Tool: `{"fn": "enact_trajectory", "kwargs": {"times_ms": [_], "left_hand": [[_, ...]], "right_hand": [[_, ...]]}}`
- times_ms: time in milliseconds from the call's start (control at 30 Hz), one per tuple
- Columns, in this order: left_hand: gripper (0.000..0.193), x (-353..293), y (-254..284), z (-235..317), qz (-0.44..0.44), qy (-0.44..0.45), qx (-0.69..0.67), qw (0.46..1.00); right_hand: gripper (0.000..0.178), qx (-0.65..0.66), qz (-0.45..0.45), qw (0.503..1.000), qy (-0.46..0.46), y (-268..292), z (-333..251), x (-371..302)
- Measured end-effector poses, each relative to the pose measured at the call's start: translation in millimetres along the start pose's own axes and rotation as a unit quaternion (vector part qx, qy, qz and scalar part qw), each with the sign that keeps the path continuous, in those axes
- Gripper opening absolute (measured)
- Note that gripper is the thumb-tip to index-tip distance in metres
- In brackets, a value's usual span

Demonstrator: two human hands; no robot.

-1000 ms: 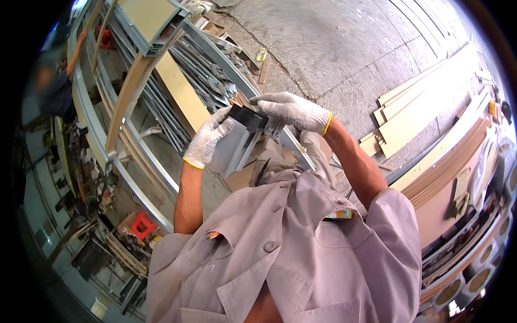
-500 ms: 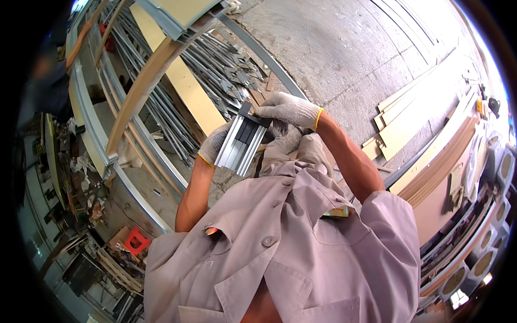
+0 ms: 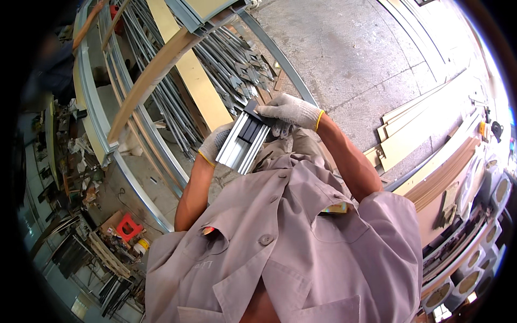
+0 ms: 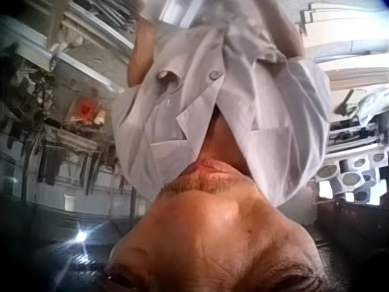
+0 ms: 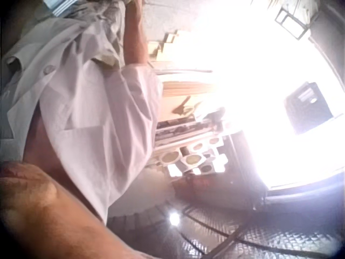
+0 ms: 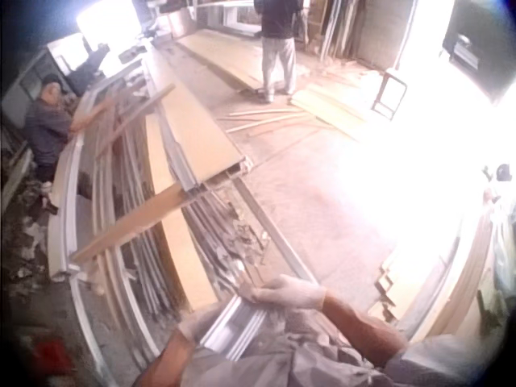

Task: The person assembles metal frame components by inserting black plastic corner connectors into aluminum extrusions. They use a tape measure to check dimensions and a red marker to mark the metal pieces before fitting them together.

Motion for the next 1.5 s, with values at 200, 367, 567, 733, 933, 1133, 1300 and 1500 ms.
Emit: {"fn": "enact_trajectory", "kwargs": {"times_ms": [200,367,567,733,933,1133,1300,1500], "left_hand": [[0.05,16,17,3,0.087,0.0,0.018,0.996],[0.039,19,-9,11,0.111,0.001,0.068,0.991],[0.039,22,3,10,0.124,-0.01,0.064,0.99],[0.042,18,-16,20,0.163,-0.028,0.115,0.979],[0.041,17,-27,38,0.162,-0.042,0.129,0.977],[0.045,18,-18,46,0.109,-0.032,0.13,0.985],[0.037,17,-21,67,0.011,0.05,0.066,0.996],[0.035,65,26,77,0.018,-0.067,0.034,0.997]], "right_hand": [[0.068,0.0,0.0,1.0,-0.026,10,-12,6],[0.066,0.046,-0.002,0.998,-0.037,23,6,15],[0.062,0.05,-0.003,0.998,-0.042,22,8,17],[0.054,0.047,0.005,0.997,0.065,13,4,15],[0.063,0.085,0.064,0.992,0.068,3,-2,15],[0.092,-0.004,0.055,0.986,0.154,4,-4,7],[0.092,-0.02,0.002,0.992,0.125,13,-21,-1],[0.09,-0.011,0.066,0.963,0.262,43,-19,31]]}}
Point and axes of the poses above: each hand's wrist, its own x-axis towards the middle knuckle, its own y-axis out of the back of the hand, z = x × y, the point moved 2 cm from there along x, towards the middle knuckle, and after that the axes turned 9 degrees about x, right-handed, at the moved point
